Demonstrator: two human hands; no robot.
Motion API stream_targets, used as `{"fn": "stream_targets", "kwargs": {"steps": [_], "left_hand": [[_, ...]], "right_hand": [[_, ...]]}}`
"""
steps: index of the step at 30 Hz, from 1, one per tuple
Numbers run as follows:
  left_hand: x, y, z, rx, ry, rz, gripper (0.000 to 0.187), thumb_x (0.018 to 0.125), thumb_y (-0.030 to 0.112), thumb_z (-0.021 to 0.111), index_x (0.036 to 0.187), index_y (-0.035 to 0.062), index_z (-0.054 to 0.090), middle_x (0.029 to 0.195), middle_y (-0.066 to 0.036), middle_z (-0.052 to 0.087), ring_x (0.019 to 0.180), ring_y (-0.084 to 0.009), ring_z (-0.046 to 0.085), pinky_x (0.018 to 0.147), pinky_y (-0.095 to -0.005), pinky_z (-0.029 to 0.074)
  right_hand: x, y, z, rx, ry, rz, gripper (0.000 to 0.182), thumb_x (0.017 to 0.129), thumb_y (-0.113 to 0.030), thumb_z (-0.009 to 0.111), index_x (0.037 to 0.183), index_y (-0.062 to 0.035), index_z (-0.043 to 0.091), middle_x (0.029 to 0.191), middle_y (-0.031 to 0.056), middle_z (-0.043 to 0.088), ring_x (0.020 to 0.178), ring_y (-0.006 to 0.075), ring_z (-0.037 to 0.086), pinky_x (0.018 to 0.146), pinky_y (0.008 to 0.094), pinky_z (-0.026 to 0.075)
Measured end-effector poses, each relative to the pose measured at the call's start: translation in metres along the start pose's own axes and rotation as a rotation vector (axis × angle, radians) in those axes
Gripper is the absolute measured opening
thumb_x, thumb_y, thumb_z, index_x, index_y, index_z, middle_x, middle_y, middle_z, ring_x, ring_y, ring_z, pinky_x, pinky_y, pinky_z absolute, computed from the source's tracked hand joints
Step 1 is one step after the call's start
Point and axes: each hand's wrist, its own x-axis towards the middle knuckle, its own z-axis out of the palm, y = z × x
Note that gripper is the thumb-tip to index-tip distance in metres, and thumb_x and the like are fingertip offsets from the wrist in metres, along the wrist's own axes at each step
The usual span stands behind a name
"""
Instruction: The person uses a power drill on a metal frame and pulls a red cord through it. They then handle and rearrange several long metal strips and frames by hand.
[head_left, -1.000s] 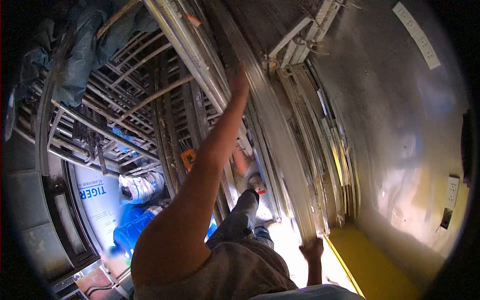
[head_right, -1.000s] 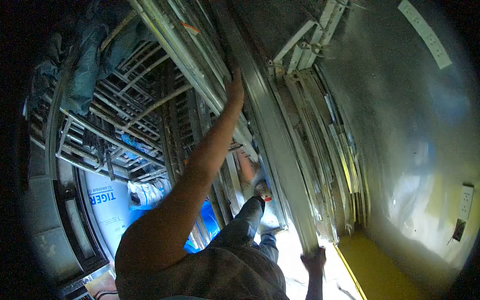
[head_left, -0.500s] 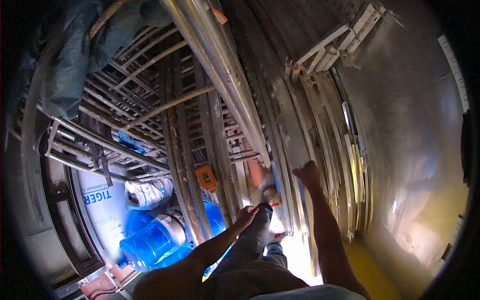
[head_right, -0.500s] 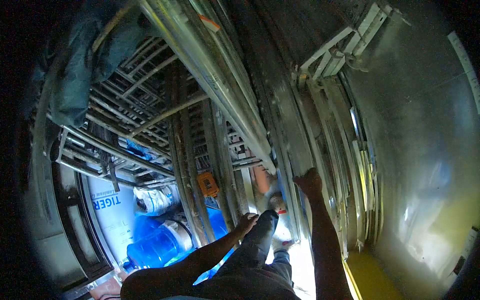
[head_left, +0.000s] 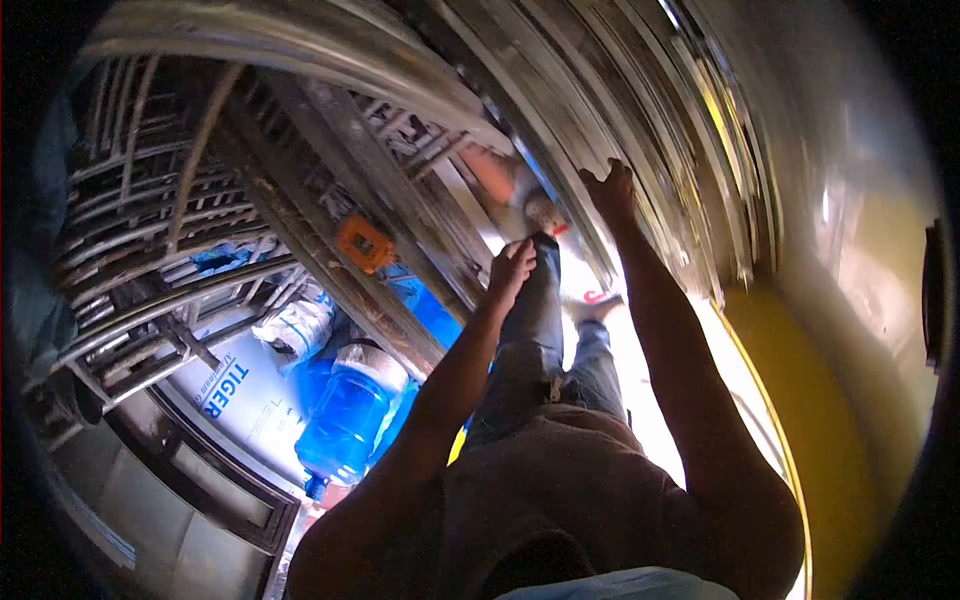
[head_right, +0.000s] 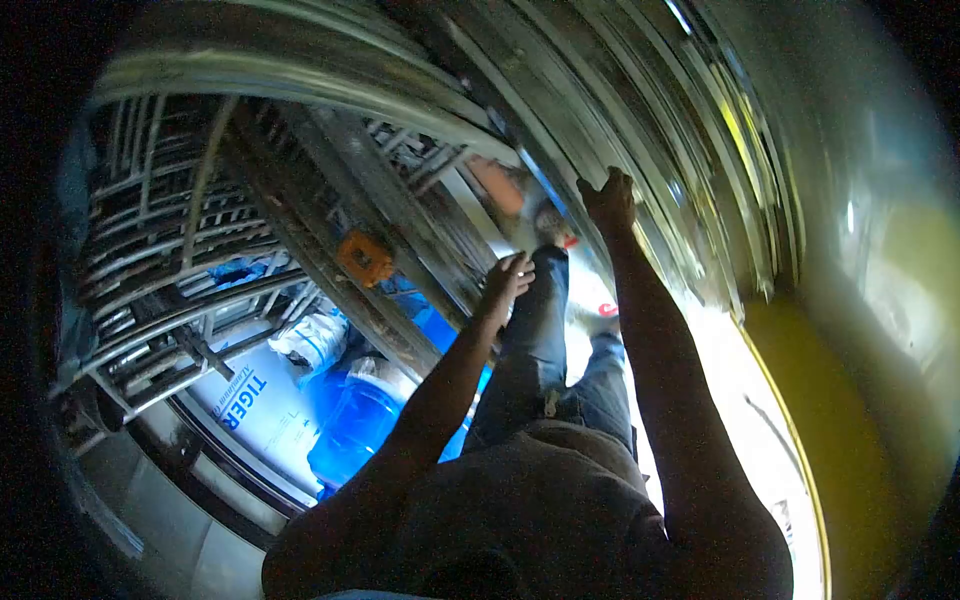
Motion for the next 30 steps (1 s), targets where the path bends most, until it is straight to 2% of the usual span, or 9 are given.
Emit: {"fn": "stream_targets", "kwargs": {"steps": [6, 9, 10, 12, 19, 23, 25, 27, 30], "left_hand": [[0.055, -0.037, 0.014, -0.087, 0.103, -0.136, 0.059, 0.086, 0.053, 0.05, 0.122, 0.0063, 0.047, 0.114, -0.013, 0.058, 0.094, -0.0246, 0.059, 0.083, -0.0397, 0.046], [0.097, -0.052, 0.017, -0.233, 0.12, -0.154, 0.044, 0.086, 0.054, 0.05, 0.1, 0.0118, 0.05, 0.087, -0.007, 0.058, 0.064, -0.0138, 0.054, 0.054, -0.0283, 0.04], [0.097, -0.048, 0.03, -0.192, 0.229, -0.117, 0.052, 0.085, 0.057, 0.049, 0.111, 0.0116, 0.049, 0.101, -0.01, 0.057, 0.078, -0.0181, 0.058, 0.069, -0.0337, 0.046], [0.134, -0.066, 0.028, -0.126, 0.234, -0.175, 0.073, 0.083, 0.062, 0.047, 0.134, 0.0108, 0.035, 0.131, -0.015, 0.041, 0.116, -0.029, 0.044, 0.101, -0.0467, 0.031], [0.208, -0.097, 0.076, -0.149, 0.363, -0.205, 0.104, 0.072, 0.081, 0.036, 0.144, 0.0089, 0.013, 0.14, -0.016, 0.028, 0.123, -0.0301, 0.033, 0.104, -0.0434, 0.024], [0.251, -0.126, 0.076, -0.298, 0.485, -0.203, 0.091, 0.072, 0.081, 0.035, 0.122, 0.0047, 0.039, 0.127, -0.015, 0.041, 0.106, -0.0292, 0.046, 0.103, -0.0522, 0.023], [0.27, -0.143, 0.074, -0.381, 0.53, -0.215, 0.073, 0.081, 0.068, 0.039, 0.117, 0.0047, 0.046, 0.121, -0.015, 0.048, 0.105, -0.031, 0.049, 0.101, -0.0523, 0.029], [0.283, -0.155, 0.083, -0.376, 0.2, -0.143, 0.054, 0.087, 0.052, 0.042, 0.115, 0.0054, 0.051, 0.116, -0.015, 0.053, 0.106, -0.0333, 0.05, 0.099, -0.0515, 0.033], [0.27, -0.144, 0.134, -0.329, 0.198, -0.063, 0.045, 0.089, 0.039, 0.043, 0.117, 0.0056, 0.053, 0.117, -0.017, 0.054, 0.114, -0.034, 0.046, 0.098, -0.0497, 0.036]], "right_hand": [[-0.117, 0.159, 0.011, -0.01, -0.245, 0.38, 0.06, 0.07, -0.044, 0.069, 0.108, 0.0007, 0.056, 0.108, 0.0263, 0.057, 0.103, 0.0383, 0.055, 0.088, 0.0438, 0.044], [-0.175, 0.244, 0.034, 0.05, -0.276, 0.586, 0.057, 0.071, -0.043, 0.069, 0.103, 0.0033, 0.06, 0.102, 0.0249, 0.062, 0.102, 0.0352, 0.057, 0.089, 0.0392, 0.044], [-0.195, 0.266, 0.041, 0.095, -0.258, 0.633, 0.057, 0.071, -0.043, 0.069, 0.103, 0.0035, 0.06, 0.102, 0.0242, 0.062, 0.102, 0.0349, 0.058, 0.088, 0.0391, 0.044], [-0.223, 0.3, 0.057, 0.152, -0.241, 0.713, 0.056, 0.072, -0.042, 0.069, 0.102, 0.0037, 0.06, 0.102, 0.0236, 0.062, 0.101, 0.0346, 0.058, 0.088, 0.0391, 0.045], [-0.261, 0.364, 0.096, 0.236, -0.246, 0.907, 0.053, 0.074, -0.039, 0.068, 0.105, 0.0032, 0.06, 0.103, 0.0236, 0.062, 0.1, 0.0351, 0.059, 0.086, 0.0392, 0.046], [-0.253, 0.402, 0.122, 0.327, -0.126, 0.944, 0.053, 0.075, -0.04, 0.065, 0.106, 0.0037, 0.059, 0.107, 0.0235, 0.061, 0.103, 0.0338, 0.058, 0.087, 0.0379, 0.045], [-0.249, 0.428, 0.136, 0.392, -0.226, 1.005, 0.056, 0.076, -0.042, 0.064, 0.107, 0.0043, 0.058, 0.109, 0.0224, 0.06, 0.105, 0.0328, 0.057, 0.088, 0.0366, 0.044], [-0.261, 0.446, 0.151, 0.501, -0.02, 1.009, 0.058, 0.075, -0.043, 0.064, 0.108, 0.0042, 0.058, 0.109, 0.0235, 0.059, 0.104, 0.0336, 0.056, 0.088, 0.0367, 0.044], [-0.273, 0.476, 0.155, 0.533, 0.021, 1.065, 0.059, 0.075, -0.044, 0.064, 0.109, 0.0042, 0.058, 0.109, 0.0241, 0.059, 0.105, 0.0343, 0.055, 0.087, 0.0381, 0.043]]}}
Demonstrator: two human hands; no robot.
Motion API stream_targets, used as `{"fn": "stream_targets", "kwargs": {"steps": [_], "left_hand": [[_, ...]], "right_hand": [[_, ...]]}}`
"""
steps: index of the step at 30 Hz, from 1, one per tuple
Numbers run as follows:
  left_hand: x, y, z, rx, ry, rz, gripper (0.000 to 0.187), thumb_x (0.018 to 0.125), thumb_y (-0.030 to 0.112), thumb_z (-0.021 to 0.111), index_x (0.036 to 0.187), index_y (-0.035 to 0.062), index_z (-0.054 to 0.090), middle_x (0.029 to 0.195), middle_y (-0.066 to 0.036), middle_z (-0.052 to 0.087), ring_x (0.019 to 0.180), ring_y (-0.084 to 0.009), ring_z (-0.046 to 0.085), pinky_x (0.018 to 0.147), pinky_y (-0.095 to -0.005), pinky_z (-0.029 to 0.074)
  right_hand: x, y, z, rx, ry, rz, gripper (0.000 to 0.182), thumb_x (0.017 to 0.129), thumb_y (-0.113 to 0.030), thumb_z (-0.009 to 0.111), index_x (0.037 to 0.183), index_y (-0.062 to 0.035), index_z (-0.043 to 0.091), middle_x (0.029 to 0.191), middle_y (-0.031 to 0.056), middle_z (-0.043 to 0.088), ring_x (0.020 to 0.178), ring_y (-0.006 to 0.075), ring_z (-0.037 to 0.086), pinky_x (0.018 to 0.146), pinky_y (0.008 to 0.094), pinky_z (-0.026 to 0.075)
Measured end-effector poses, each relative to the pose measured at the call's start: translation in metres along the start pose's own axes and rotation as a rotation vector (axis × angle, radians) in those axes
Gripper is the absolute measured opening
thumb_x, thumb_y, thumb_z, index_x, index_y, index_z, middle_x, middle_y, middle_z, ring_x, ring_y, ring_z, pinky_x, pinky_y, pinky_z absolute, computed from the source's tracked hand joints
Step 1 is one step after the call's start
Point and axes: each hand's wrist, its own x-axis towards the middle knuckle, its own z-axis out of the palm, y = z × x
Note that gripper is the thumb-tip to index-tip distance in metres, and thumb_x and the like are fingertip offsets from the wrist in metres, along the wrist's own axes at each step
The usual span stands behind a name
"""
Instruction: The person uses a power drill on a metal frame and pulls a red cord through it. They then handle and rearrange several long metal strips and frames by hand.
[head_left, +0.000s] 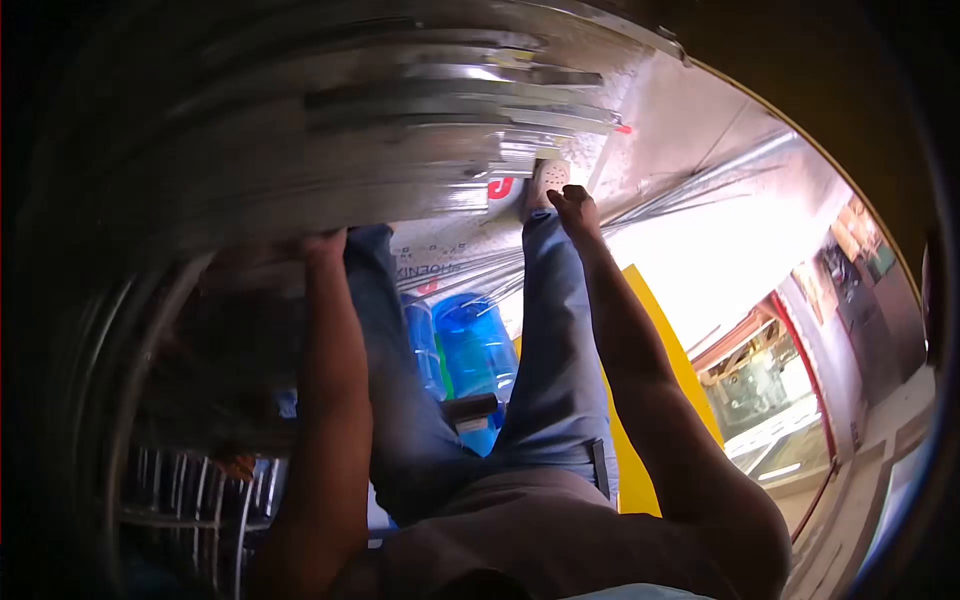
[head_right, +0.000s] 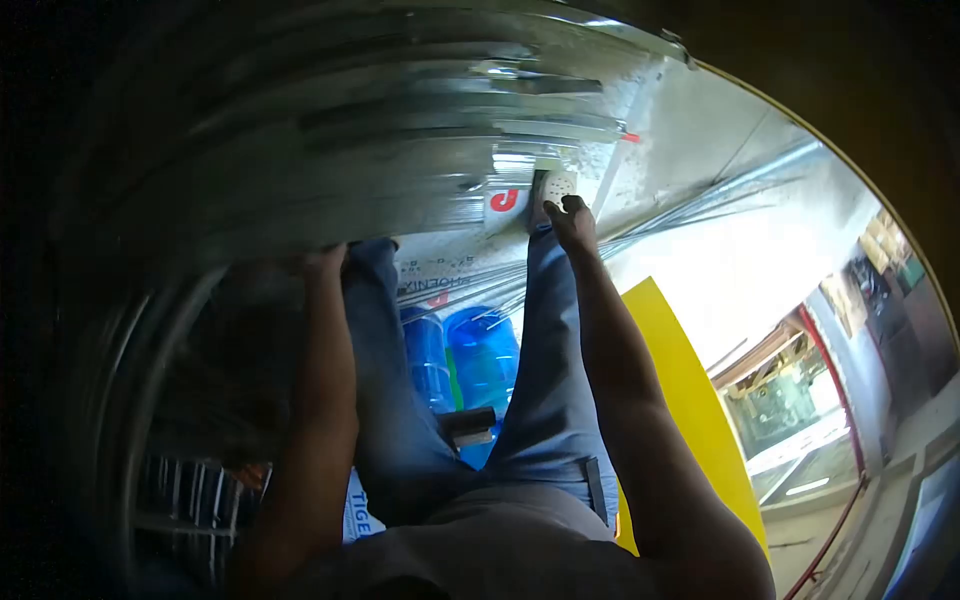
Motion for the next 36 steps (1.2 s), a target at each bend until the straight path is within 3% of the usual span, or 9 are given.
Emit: {"fn": "stream_targets", "kwargs": {"steps": [7, 9, 11, 17, 18, 25, 26, 33, 36], "left_hand": [[-0.038, 0.011, 0.011, 0.072, -0.028, 0.038, 0.052, 0.088, 0.041, 0.041, 0.125, 0.0059, 0.049, 0.128, -0.015, 0.049, 0.121, -0.0332, 0.042, 0.099, -0.0505, 0.034], [-0.029, 0.008, 0.006, 0.095, -0.121, 0.046, 0.054, 0.088, 0.044, 0.04, 0.126, 0.0058, 0.048, 0.131, -0.015, 0.047, 0.123, -0.0327, 0.04, 0.1, -0.0509, 0.033], [-0.011, 0.003, 0.002, 0.227, 0.07, 0.104, 0.064, 0.085, 0.055, 0.038, 0.127, 0.0068, 0.047, 0.134, -0.014, 0.043, 0.125, -0.0322, 0.038, 0.101, -0.0517, 0.031], [-0.023, -0.024, 0.024, 0.263, 0.114, 0.154, 0.071, 0.085, 0.063, 0.029, 0.132, 0.012, 0.044, 0.139, -0.01, 0.039, 0.127, -0.0317, 0.035, 0.104, -0.0525, 0.027], [-0.032, -0.03, 0.033, 0.272, 0.103, 0.165, 0.071, 0.085, 0.063, 0.029, 0.132, 0.012, 0.044, 0.139, -0.01, 0.039, 0.127, -0.0317, 0.035, 0.104, -0.0525, 0.027], [-0.036, -0.034, 0.045, 0.337, -0.033, 0.206, 0.071, 0.085, 0.064, 0.023, 0.132, 0.014, 0.043, 0.139, -0.008, 0.039, 0.128, -0.0313, 0.034, 0.104, -0.0539, 0.028], [-0.036, -0.034, 0.042, 0.329, 0.015, 0.211, 0.07, 0.086, 0.063, 0.022, 0.132, 0.0143, 0.043, 0.138, -0.008, 0.039, 0.128, -0.0314, 0.035, 0.104, -0.0542, 0.028], [-0.024, -0.03, 0.03, 0.314, 0.169, 0.226, 0.067, 0.088, 0.061, 0.022, 0.133, 0.0153, 0.042, 0.138, -0.008, 0.039, 0.127, -0.0305, 0.037, 0.103, -0.055, 0.028], [-0.036, -0.04, 0.04, 0.427, 0.251, 0.345, 0.069, 0.088, 0.062, 0.021, 0.135, 0.0161, 0.039, 0.14, -0.007, 0.036, 0.128, -0.0297, 0.035, 0.104, -0.0547, 0.026]], "right_hand": [[0.127, 0.088, -0.028, -0.164, 0.098, 0.012, 0.06, 0.079, -0.048, 0.059, 0.108, 0.0043, 0.057, 0.106, 0.0258, 0.059, 0.102, 0.0395, 0.056, 0.087, 0.0425, 0.043], [0.152, 0.085, -0.036, 0.122, 0.364, -0.049, 0.061, 0.081, -0.048, 0.058, 0.105, 0.008, 0.056, 0.104, 0.0277, 0.059, 0.102, 0.0392, 0.056, 0.086, 0.0413, 0.044], [0.193, 0.082, -0.039, 0.421, 0.452, -0.007, 0.058, 0.079, -0.045, 0.061, 0.097, 0.0108, 0.057, 0.096, 0.023, 0.063, 0.093, 0.0334, 0.06, 0.081, 0.0374, 0.045], [0.216, 0.05, -0.033, 0.794, 0.335, 0.403, 0.046, 0.074, -0.032, 0.067, 0.087, 0.0111, 0.058, 0.08, 0.0085, 0.059, 0.076, 0.0192, 0.054, 0.071, 0.0312, 0.043], [0.218, 0.052, -0.026, 0.832, 0.384, 0.367, 0.047, 0.076, -0.036, 0.062, 0.087, 0.0104, 0.06, 0.081, 0.0148, 0.062, 0.08, 0.0252, 0.058, 0.075, 0.0335, 0.043], [0.211, 0.071, -0.031, 0.388, 0.335, 0.102, 0.048, 0.078, -0.044, 0.057, 0.093, 0.0005, 0.066, 0.089, 0.0162, 0.065, 0.086, 0.0225, 0.059, 0.079, 0.0316, 0.043], [0.206, 0.069, -0.032, 0.351, 0.332, 0.171, 0.056, 0.08, -0.052, 0.048, 0.088, 0.0008, 0.064, 0.09, 0.0238, 0.063, 0.091, 0.0366, 0.06, 0.081, 0.0388, 0.044], [0.193, 0.087, -0.035, 0.622, 0.309, -0.071, 0.049, 0.081, -0.042, 0.058, 0.098, 0.0034, 0.064, 0.094, 0.0192, 0.065, 0.091, 0.0228, 0.06, 0.08, 0.0307, 0.043], [0.19, 0.088, -0.026, 0.728, 0.232, -0.016, 0.056, 0.08, -0.042, 0.06, 0.109, 0.0056, 0.058, 0.106, 0.0215, 0.061, 0.101, 0.0266, 0.057, 0.085, 0.0329, 0.042]]}}
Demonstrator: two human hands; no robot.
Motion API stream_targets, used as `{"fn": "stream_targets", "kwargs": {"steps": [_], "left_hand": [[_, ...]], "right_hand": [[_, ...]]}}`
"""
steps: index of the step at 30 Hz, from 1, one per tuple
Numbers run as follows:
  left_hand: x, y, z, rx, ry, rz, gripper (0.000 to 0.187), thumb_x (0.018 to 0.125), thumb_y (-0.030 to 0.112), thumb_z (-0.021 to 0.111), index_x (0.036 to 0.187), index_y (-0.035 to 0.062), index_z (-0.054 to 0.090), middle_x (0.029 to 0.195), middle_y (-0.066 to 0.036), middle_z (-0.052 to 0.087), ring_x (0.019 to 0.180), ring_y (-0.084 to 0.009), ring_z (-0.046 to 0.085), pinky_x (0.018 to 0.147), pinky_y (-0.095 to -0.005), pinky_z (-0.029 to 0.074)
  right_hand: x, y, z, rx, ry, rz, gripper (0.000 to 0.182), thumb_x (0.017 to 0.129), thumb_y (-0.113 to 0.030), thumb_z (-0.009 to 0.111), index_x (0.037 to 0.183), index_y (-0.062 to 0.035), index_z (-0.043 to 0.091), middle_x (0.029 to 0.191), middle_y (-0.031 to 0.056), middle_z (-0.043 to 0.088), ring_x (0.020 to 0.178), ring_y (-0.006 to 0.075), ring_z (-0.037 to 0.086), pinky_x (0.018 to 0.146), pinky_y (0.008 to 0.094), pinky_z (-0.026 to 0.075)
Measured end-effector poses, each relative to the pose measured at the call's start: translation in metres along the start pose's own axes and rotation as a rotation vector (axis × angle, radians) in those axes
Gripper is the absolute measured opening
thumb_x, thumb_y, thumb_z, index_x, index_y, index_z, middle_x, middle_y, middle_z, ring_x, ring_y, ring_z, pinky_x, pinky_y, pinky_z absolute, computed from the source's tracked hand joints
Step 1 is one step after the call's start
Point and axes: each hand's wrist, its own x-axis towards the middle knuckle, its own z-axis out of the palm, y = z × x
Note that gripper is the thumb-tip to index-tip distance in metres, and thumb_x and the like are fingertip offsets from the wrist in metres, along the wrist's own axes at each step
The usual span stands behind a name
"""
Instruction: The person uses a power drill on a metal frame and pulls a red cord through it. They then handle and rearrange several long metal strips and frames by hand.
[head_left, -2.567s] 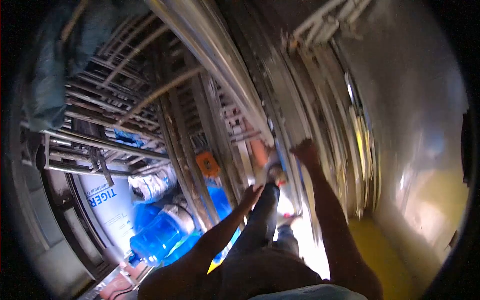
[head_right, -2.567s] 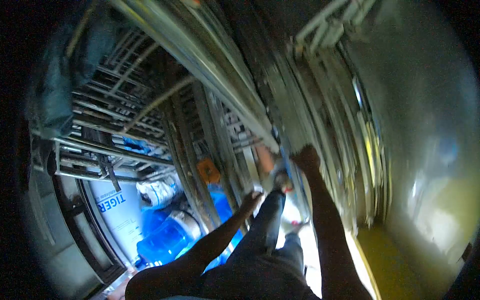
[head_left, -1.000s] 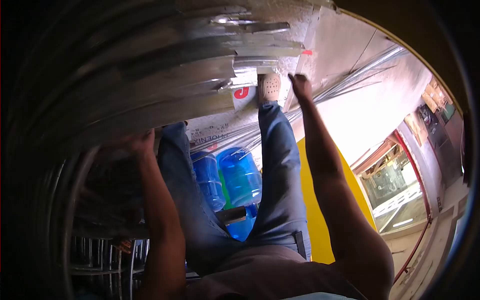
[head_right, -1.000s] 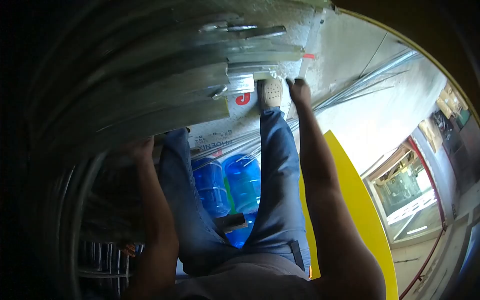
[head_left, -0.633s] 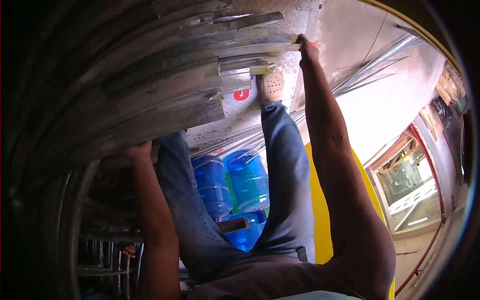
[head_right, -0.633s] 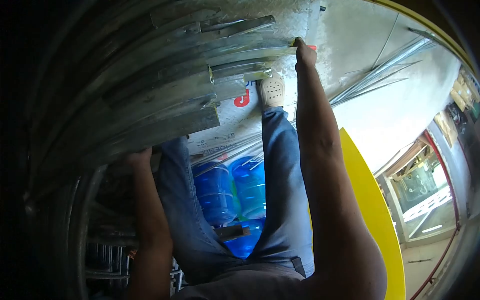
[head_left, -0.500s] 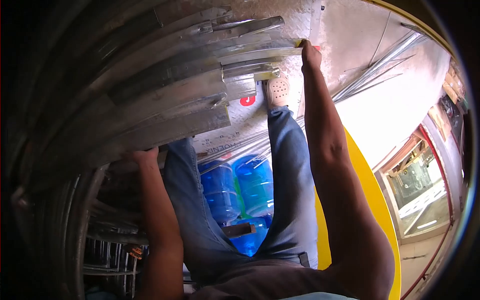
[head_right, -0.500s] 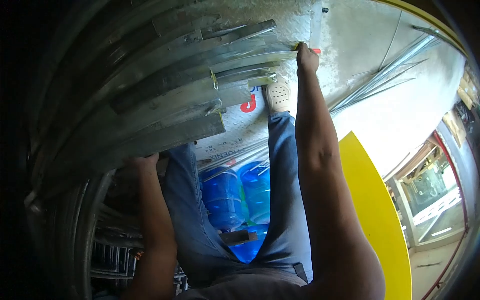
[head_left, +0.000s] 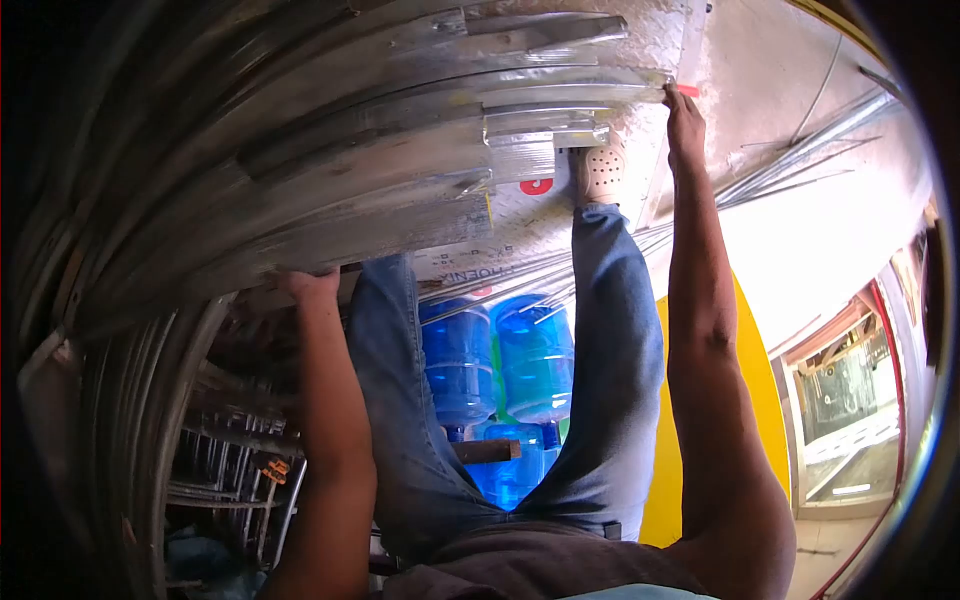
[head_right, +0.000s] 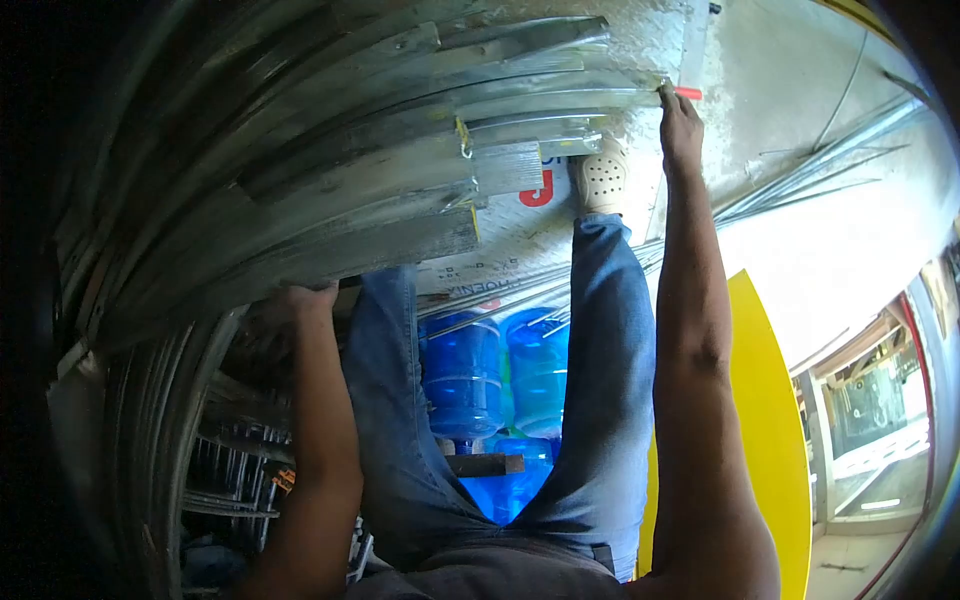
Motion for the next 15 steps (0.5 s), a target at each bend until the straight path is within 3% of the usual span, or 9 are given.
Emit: {"fn": "stream_targets", "kwargs": {"steps": [1, 3, 5, 6, 7, 11, 12, 14, 15], "left_hand": [[0.008, -0.003, -0.002, 0.052, -0.002, 0.001, 0.068, 0.088, 0.062, 0.021, 0.136, 0.016, 0.037, 0.141, -0.007, 0.035, 0.129, -0.0297, 0.034, 0.105, -0.0534, 0.025], [0.027, -0.01, -0.023, 0.105, -0.004, -0.001, 0.068, 0.089, 0.061, 0.022, 0.137, 0.0158, 0.034, 0.142, -0.006, 0.034, 0.129, -0.0298, 0.032, 0.106, -0.0522, 0.023], [0.064, -0.015, -0.039, 0.428, 0.147, 0.193, 0.066, 0.091, 0.057, 0.026, 0.138, 0.0114, 0.032, 0.14, -0.009, 0.035, 0.127, -0.0308, 0.034, 0.105, -0.0469, 0.027], [0.061, -0.012, -0.037, 0.436, 0.127, 0.182, 0.066, 0.091, 0.057, 0.026, 0.138, 0.0114, 0.032, 0.14, -0.009, 0.035, 0.127, -0.0308, 0.034, 0.105, -0.0469, 0.027], [0.051, -0.009, -0.038, 0.669, 0.085, 0.374, 0.064, 0.092, 0.053, 0.031, 0.137, 0.0073, 0.032, 0.139, -0.012, 0.035, 0.126, -0.0314, 0.037, 0.103, -0.0446, 0.03], [-0.047, 0.002, 0.013, 0.983, -0.103, 0.913, 0.061, 0.091, 0.04, 0.048, 0.133, -0.0022, 0.033, 0.135, -0.019, 0.039, 0.121, -0.0296, 0.043, 0.099, -0.039, 0.037], [-0.05, -0.002, 0.018, 0.975, -0.127, 0.924, 0.061, 0.091, 0.04, 0.048, 0.133, -0.0022, 0.033, 0.135, -0.019, 0.039, 0.121, -0.0296, 0.043, 0.099, -0.039, 0.037], [-0.051, -0.006, 0.021, 0.861, -0.5, 0.607, 0.059, 0.089, 0.035, 0.054, 0.131, -0.0024, 0.036, 0.129, -0.02, 0.046, 0.119, -0.029, 0.046, 0.099, -0.0388, 0.036], [-0.056, -0.011, 0.022, 0.87, -0.512, 0.622, 0.059, 0.089, 0.035, 0.054, 0.131, -0.0024, 0.036, 0.129, -0.02, 0.046, 0.119, -0.029, 0.046, 0.099, -0.0388, 0.036]], "right_hand": [[-0.006, 0.0, 0.004, 0.007, -0.009, -0.004, 0.056, 0.08, -0.042, 0.06, 0.109, 0.0056, 0.058, 0.106, 0.0215, 0.061, 0.101, 0.0266, 0.057, 0.085, 0.0329, 0.042], [-0.025, 0.004, 0.003, -0.3, 0.34, -0.033, 0.066, 0.079, -0.044, 0.061, 0.121, 0.006, 0.049, 0.115, 0.0253, 0.055, 0.109, 0.0304, 0.053, 0.092, 0.0357, 0.04], [-0.036, 0.009, -0.005, -0.242, 0.325, 0.182, 0.081, 0.078, -0.053, 0.061, 0.126, 0.0094, 0.042, 0.117, 0.0264, 0.054, 0.113, 0.032, 0.05, 0.094, 0.036, 0.039], [-0.037, 0.016, -0.009, -0.052, 0.223, 0.352, 0.085, 0.077, -0.057, 0.058, 0.127, 0.0092, 0.039, 0.119, 0.0258, 0.054, 0.117, 0.0326, 0.046, 0.099, 0.0406, 0.033], [-0.038, 0.03, -0.015, 0.139, 0.123, 0.522, 0.089, 0.077, -0.061, 0.056, 0.129, 0.009, 0.037, 0.12, 0.0251, 0.053, 0.121, 0.0332, 0.043, 0.103, 0.0451, 0.027], [-0.024, 0.063, -0.013, 0.478, 0.067, 0.558, 0.084, 0.084, -0.06, 0.044, 0.134, 0.0062, 0.03, 0.123, 0.0185, 0.054, 0.132, 0.0307, 0.028, 0.102, 0.0619, -0.004], [-0.014, 0.056, -0.015, 0.527, 0.088, 0.565, 0.08, 0.086, -0.056, 0.044, 0.136, 0.0043, 0.027, 0.127, 0.0176, 0.051, 0.132, 0.0307, 0.028, 0.103, 0.0618, -0.004], [-0.002, 0.032, -0.016, 0.633, 0.17, 0.479, 0.072, 0.09, -0.049, 0.044, 0.139, -0.001, 0.023, 0.139, 0.0157, 0.038, 0.131, 0.0283, 0.031, 0.101, 0.0636, -0.005], [0.007, 0.023, -0.02, 0.644, 0.181, 0.489, 0.071, 0.09, -0.045, 0.045, 0.141, -0.0036, 0.018, 0.144, 0.0153, 0.029, 0.127, 0.0256, 0.038, 0.105, 0.0595, 0.003]]}}
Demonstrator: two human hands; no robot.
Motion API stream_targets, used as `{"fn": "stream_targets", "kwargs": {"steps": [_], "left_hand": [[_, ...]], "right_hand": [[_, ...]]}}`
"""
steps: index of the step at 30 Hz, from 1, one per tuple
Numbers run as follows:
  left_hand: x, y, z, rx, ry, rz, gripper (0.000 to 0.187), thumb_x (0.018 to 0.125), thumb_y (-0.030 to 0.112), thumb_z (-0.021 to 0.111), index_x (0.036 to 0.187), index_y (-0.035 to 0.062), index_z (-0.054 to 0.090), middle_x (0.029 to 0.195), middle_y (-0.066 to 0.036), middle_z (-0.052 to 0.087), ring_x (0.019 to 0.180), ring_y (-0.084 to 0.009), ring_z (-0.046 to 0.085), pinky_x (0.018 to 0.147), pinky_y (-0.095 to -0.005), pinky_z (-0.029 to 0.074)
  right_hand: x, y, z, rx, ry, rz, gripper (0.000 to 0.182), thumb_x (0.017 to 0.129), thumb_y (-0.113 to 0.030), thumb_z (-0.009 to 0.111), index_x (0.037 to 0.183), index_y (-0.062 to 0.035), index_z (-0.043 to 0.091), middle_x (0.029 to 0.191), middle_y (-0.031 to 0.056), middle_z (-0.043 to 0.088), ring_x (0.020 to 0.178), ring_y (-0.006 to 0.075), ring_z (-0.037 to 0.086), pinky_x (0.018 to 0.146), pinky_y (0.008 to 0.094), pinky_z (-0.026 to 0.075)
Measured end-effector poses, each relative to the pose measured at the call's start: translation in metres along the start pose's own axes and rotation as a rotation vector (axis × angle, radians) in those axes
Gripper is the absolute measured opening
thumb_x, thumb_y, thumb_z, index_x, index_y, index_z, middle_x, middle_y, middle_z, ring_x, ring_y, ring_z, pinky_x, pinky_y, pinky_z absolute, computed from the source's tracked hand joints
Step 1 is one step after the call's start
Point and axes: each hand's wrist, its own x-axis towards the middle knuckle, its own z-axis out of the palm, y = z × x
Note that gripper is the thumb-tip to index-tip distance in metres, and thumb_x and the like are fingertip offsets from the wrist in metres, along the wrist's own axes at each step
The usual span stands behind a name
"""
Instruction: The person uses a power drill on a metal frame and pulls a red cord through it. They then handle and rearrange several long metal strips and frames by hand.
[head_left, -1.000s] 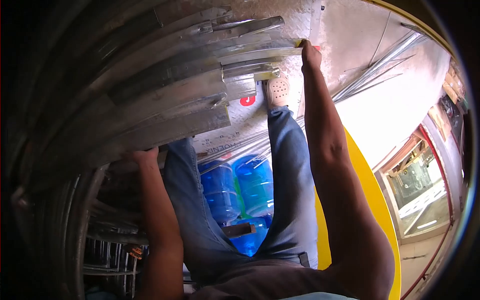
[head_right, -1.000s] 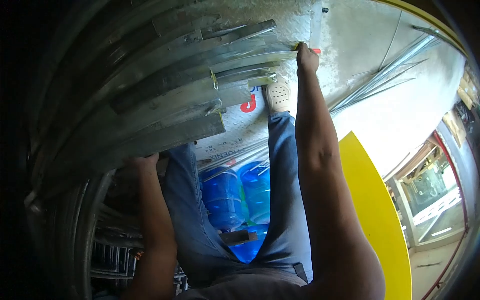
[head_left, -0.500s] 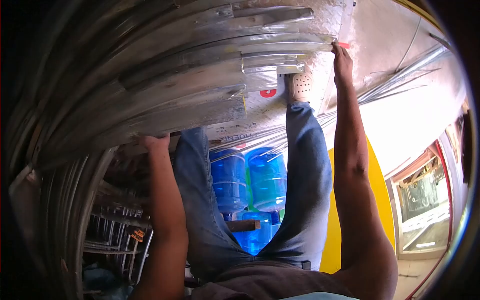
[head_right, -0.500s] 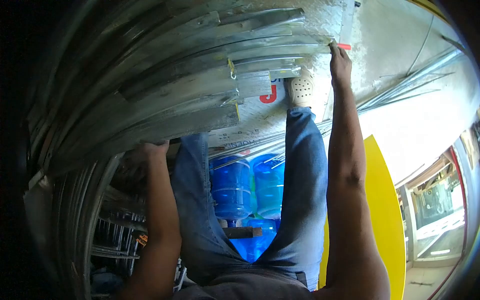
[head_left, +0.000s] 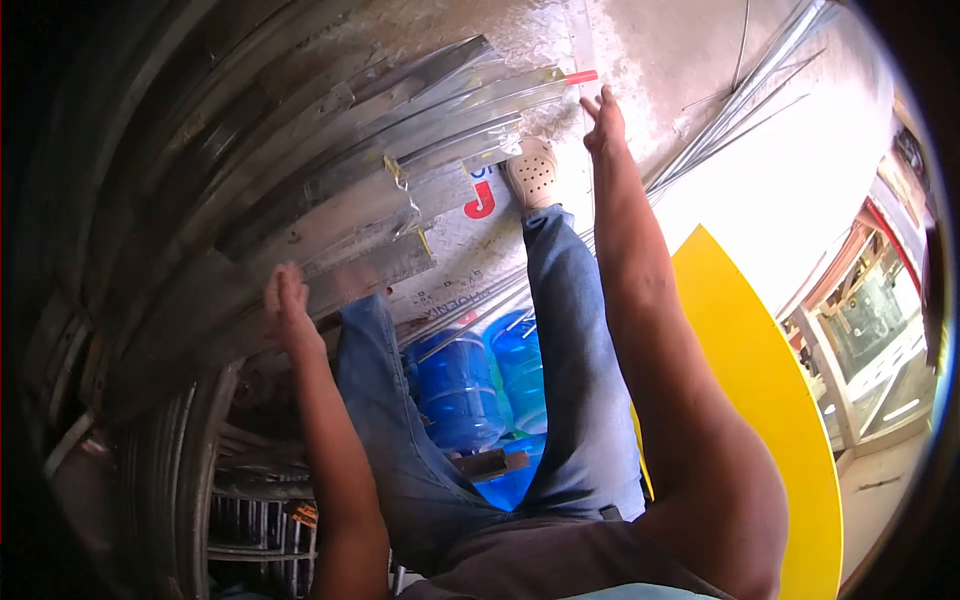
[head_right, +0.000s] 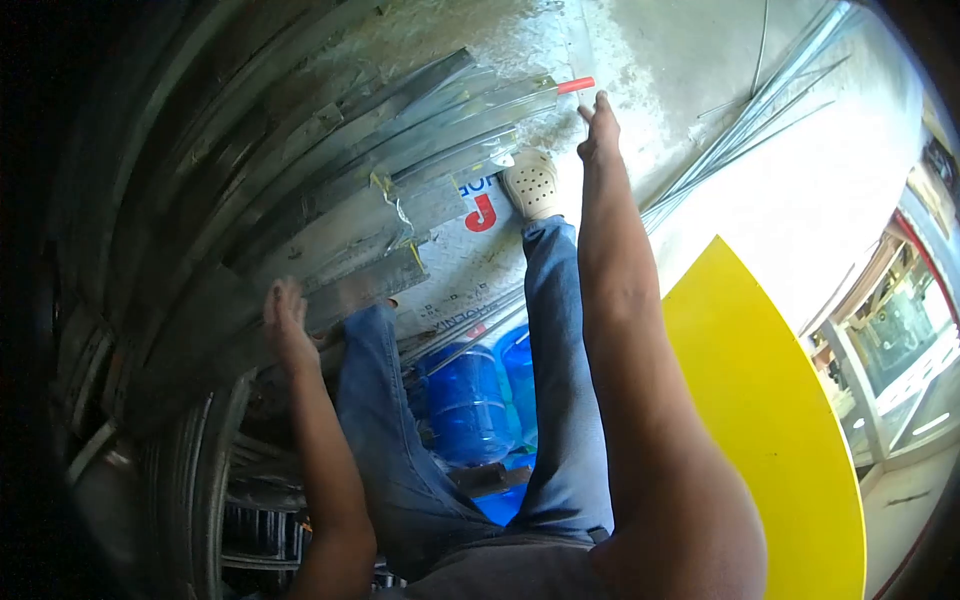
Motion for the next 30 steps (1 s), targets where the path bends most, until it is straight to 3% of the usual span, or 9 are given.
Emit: {"fn": "stream_targets", "kwargs": {"steps": [3, 5, 8, 9, 16, 22, 26, 28, 30], "left_hand": [[-0.028, -0.001, 0.026, -0.131, -0.191, -0.234, 0.055, 0.089, 0.036, 0.053, 0.128, -0.001, 0.041, 0.123, -0.019, 0.052, 0.116, -0.0292, 0.049, 0.1, -0.039, 0.035], [-0.048, -0.01, 0.037, -0.086, -0.269, -0.371, 0.052, 0.089, 0.036, 0.053, 0.125, -0.0011, 0.044, 0.122, -0.019, 0.053, 0.115, -0.0308, 0.05, 0.098, -0.0397, 0.036], [-0.073, -0.012, 0.051, -0.016, -0.421, -0.448, 0.051, 0.089, 0.037, 0.053, 0.122, -0.0013, 0.046, 0.122, -0.019, 0.052, 0.116, -0.0302, 0.05, 0.098, -0.0392, 0.037], [-0.076, -0.015, 0.052, -0.011, -0.422, -0.446, 0.051, 0.089, 0.037, 0.053, 0.122, -0.0013, 0.046, 0.122, -0.019, 0.052, 0.116, -0.0302, 0.05, 0.098, -0.0392, 0.037], [-0.081, -0.02, 0.1, 0.05, -0.531, -0.426, 0.05, 0.09, 0.038, 0.052, 0.121, -0.0002, 0.048, 0.117, -0.018, 0.056, 0.107, -0.0273, 0.055, 0.092, -0.0374, 0.04], [-0.101, 0.013, 0.123, 0.125, -0.549, -0.371, 0.049, 0.091, 0.038, 0.048, 0.122, -0.0007, 0.046, 0.113, -0.016, 0.059, 0.088, -0.0218, 0.059, 0.081, -0.0325, 0.046], [-0.109, 0.001, 0.118, 0.041, -0.556, -0.43, 0.046, 0.091, 0.036, 0.048, 0.121, 0.0006, 0.048, 0.111, -0.016, 0.059, 0.088, -0.021, 0.06, 0.079, -0.0308, 0.046], [-0.113, -0.003, 0.106, 0.076, -0.606, -0.437, 0.045, 0.092, 0.035, 0.048, 0.121, 0.0005, 0.048, 0.112, -0.016, 0.059, 0.088, -0.0205, 0.059, 0.078, -0.0303, 0.046], [-0.111, -0.008, 0.093, 0.055, -0.601, -0.449, 0.045, 0.092, 0.035, 0.048, 0.12, 0.0002, 0.048, 0.111, -0.016, 0.059, 0.089, -0.0203, 0.059, 0.078, -0.0301, 0.046]], "right_hand": [[0.052, -0.01, 0.0, 0.178, -0.04, 0.017, 0.063, 0.09, -0.041, 0.048, 0.136, -0.0026, 0.032, 0.132, 0.0152, 0.045, 0.117, 0.0236, 0.048, 0.105, 0.0488, 0.02], [0.08, -0.008, -0.009, -0.342, -0.129, -0.241, 0.045, 0.089, -0.036, 0.051, 0.115, -0.0005, 0.056, 0.107, 0.0139, 0.062, 0.098, 0.0227, 0.057, 0.092, 0.0356, 0.038], [0.062, -0.028, -0.008, -0.593, -0.046, -0.363, 0.037, 0.087, -0.034, 0.053, 0.089, 0.0009, 0.067, 0.085, 0.0122, 0.066, 0.082, 0.0209, 0.057, 0.079, 0.0333, 0.043], [0.053, -0.029, -0.005, -0.611, -0.019, -0.524, 0.043, 0.085, -0.038, 0.05, 0.085, 0.0014, 0.067, 0.079, 0.0189, 0.066, 0.078, 0.0303, 0.063, 0.075, 0.035, 0.046], [0.008, -0.05, -0.017, -0.719, -0.049, -0.447, 0.065, 0.09, -0.053, 0.034, 0.093, 0.0051, 0.064, 0.103, 0.0308, 0.058, 0.107, 0.0398, 0.053, 0.092, 0.0395, 0.039], [0.016, -0.043, -0.012, -0.177, -0.072, -0.404, 0.033, 0.082, -0.026, 0.061, 0.088, 0.0066, 0.064, 0.083, 0.0152, 0.063, 0.08, 0.0204, 0.057, 0.079, 0.0294, 0.042], [0.05, -0.037, 0.01, 0.15, -0.114, -0.115, 0.028, 0.084, -0.021, 0.059, 0.093, 0.0055, 0.06, 0.086, 0.0144, 0.063, 0.078, 0.0194, 0.055, 0.073, 0.0318, 0.043], [0.053, -0.05, 0.028, 0.024, -0.041, 0.014, 0.026, 0.085, -0.022, 0.057, 0.093, 0.0029, 0.058, 0.083, 0.013, 0.06, 0.074, 0.019, 0.052, 0.067, 0.0335, 0.042], [0.049, -0.054, 0.043, 0.068, -0.007, -0.146, 0.023, 0.087, -0.022, 0.054, 0.09, 0.0003, 0.056, 0.078, 0.0099, 0.056, 0.071, 0.019, 0.05, 0.064, 0.0346, 0.04]]}}
